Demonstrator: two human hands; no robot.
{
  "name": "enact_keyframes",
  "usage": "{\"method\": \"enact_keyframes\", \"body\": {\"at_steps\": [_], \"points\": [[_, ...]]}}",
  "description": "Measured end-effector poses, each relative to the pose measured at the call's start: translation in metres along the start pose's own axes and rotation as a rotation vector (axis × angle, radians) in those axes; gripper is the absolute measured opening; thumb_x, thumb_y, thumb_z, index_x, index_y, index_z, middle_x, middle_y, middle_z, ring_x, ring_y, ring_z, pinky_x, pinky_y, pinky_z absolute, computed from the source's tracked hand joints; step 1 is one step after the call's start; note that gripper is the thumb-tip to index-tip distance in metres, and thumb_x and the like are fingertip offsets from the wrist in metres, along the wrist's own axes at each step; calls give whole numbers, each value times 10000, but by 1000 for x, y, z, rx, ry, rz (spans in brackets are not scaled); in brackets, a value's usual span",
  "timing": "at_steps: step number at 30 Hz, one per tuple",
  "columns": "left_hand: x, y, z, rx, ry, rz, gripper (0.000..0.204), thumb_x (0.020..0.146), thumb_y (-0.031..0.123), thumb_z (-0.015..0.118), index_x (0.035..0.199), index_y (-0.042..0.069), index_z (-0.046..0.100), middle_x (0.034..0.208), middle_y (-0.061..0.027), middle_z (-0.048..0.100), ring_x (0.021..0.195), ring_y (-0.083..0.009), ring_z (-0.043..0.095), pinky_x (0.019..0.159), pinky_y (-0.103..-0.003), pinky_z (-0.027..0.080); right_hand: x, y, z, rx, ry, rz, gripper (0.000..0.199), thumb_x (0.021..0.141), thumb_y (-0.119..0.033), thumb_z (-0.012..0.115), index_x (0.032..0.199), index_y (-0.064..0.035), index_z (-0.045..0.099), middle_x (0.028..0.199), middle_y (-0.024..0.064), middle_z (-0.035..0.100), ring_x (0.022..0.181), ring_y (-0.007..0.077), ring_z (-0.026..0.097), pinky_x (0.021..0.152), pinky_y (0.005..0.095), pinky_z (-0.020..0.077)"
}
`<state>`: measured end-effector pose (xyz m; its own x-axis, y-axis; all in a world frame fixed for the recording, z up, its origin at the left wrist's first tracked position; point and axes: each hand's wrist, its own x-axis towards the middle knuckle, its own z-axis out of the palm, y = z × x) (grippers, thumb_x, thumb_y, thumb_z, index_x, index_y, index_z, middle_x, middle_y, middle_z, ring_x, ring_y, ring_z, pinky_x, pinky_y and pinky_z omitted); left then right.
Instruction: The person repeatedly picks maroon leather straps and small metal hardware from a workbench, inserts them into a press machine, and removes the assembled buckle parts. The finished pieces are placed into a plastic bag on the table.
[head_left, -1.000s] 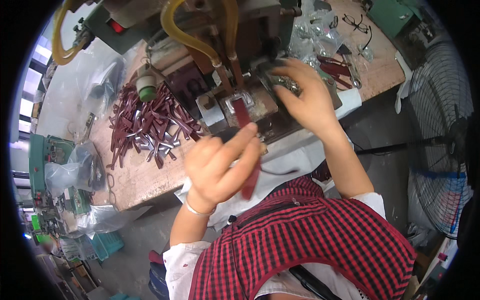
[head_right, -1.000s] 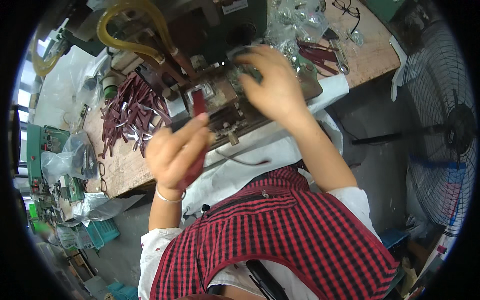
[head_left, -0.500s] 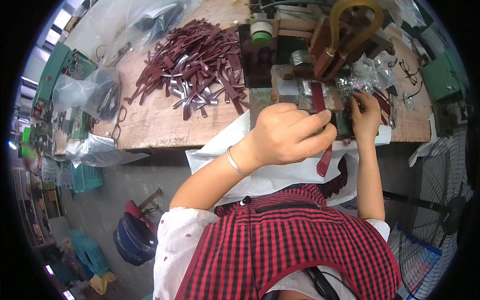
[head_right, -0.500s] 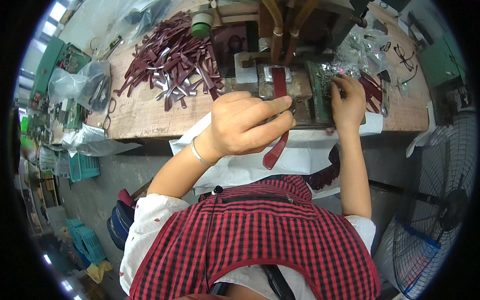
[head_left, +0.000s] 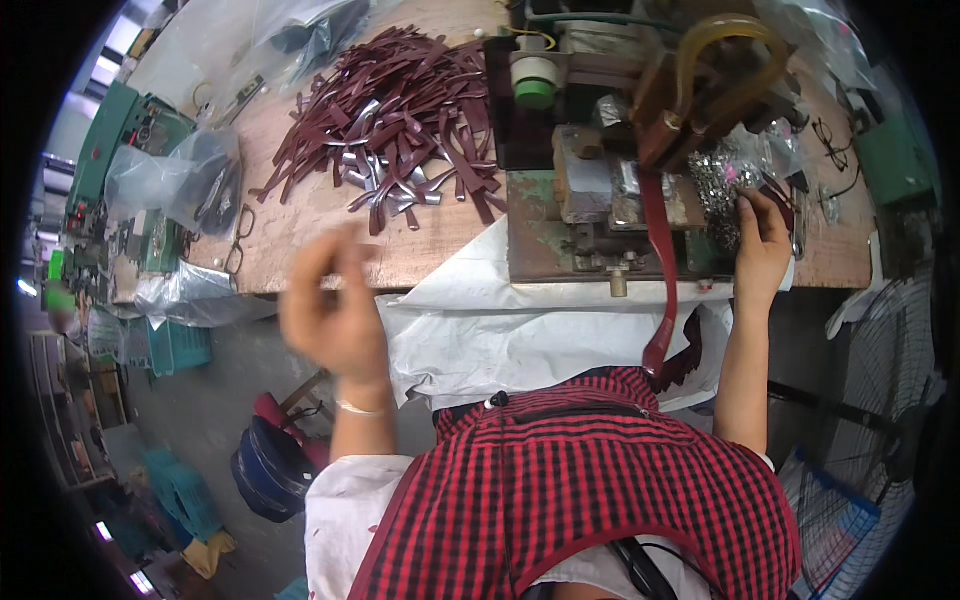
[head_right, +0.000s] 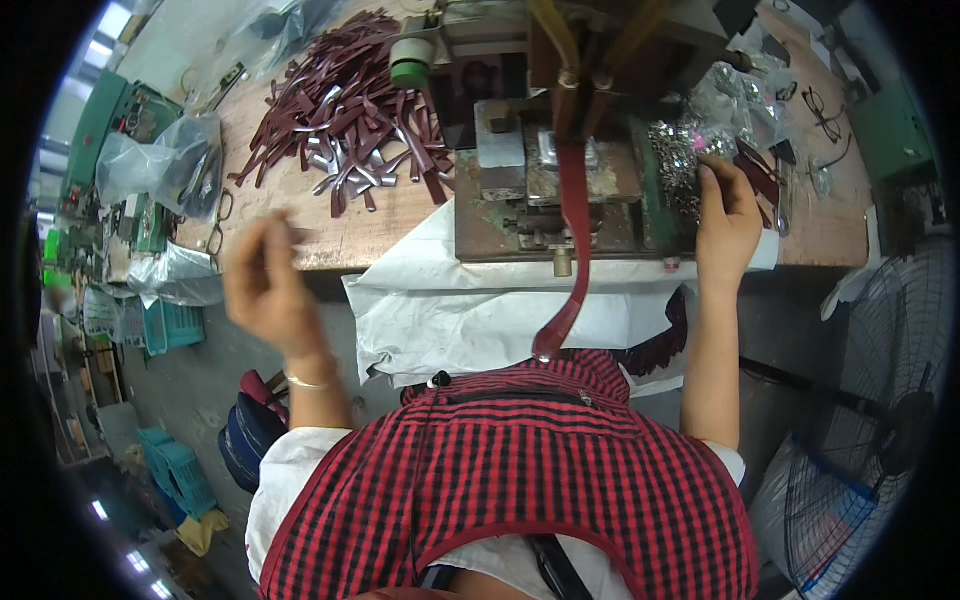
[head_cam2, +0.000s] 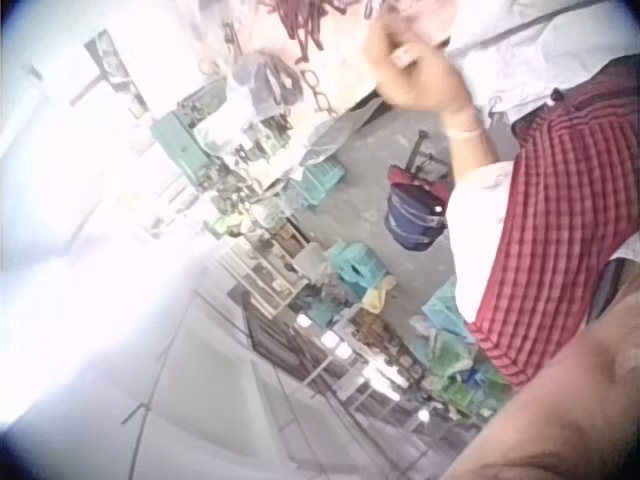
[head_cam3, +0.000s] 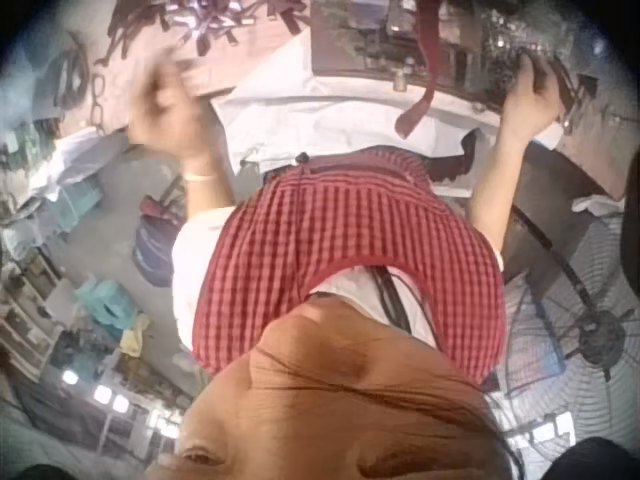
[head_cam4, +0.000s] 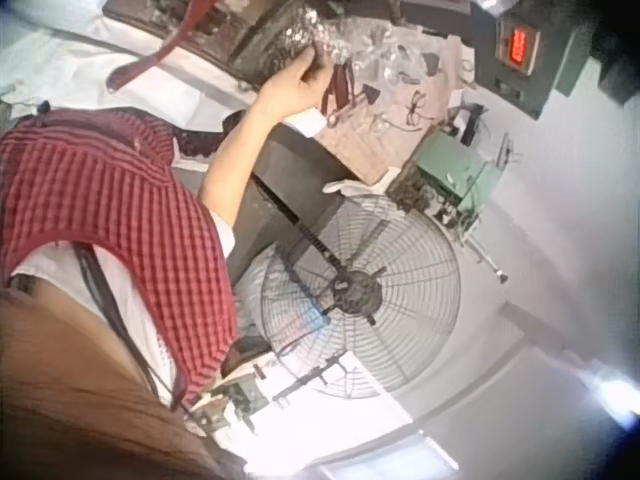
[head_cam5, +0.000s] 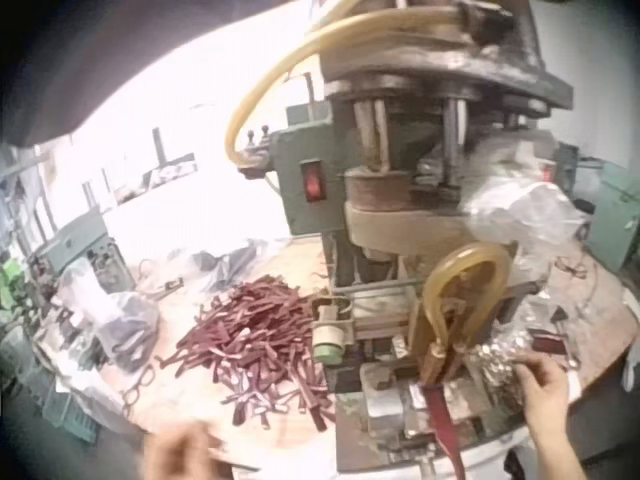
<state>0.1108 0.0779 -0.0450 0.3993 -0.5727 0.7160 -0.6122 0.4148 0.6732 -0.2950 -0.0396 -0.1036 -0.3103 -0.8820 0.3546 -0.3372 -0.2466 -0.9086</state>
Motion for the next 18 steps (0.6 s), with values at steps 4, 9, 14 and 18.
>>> {"method": "enact_keyframes", "body": {"at_steps": [4, 9, 14, 18], "points": [[63, 1, -3, 345, -187, 463, 171, 838, -122, 724, 992, -53, 751, 938, -141, 752, 821, -236, 706, 785, -327, 550, -2, -40, 19, -32, -119, 36, 189, 934, -69, 741, 1111, -6, 725, 973, 21, 737, 884, 73, 651, 828, 222, 500], [76, -102, 30, 961, -683, 464, 273, 754, 42, 703, 957, 181, 821, 1336, -52, 660, 1029, -274, 600, 877, -370, 481, 5, -33, 36, 26, -89, -3, 155, 947, -41, 693, 1096, 3, 692, 961, 50, 739, 897, 101, 679, 837, 248, 516], [58, -160, 33, 692, -616, 366, 289, 755, -8, 711, 988, 135, 807, 1289, -71, 680, 1048, -312, 626, 891, -398, 509, -17, -7, -12, -156, 44, 29, 165, 954, -47, 675, 1113, -1, 686, 1000, 61, 730, 933, 138, 680, 891, 283, 516], [50, -129, 48, 472, -496, 257, 227, 788, 1, 736, 1003, 72, 754, 1082, -77, 734, 929, -300, 674, 813, -382, 526, -23, -37, -28, 76, -104, 157, 152, 949, -29, 687, 1095, 11, 696, 1003, 42, 724, 969, 115, 665, 900, 263, 510]]}}
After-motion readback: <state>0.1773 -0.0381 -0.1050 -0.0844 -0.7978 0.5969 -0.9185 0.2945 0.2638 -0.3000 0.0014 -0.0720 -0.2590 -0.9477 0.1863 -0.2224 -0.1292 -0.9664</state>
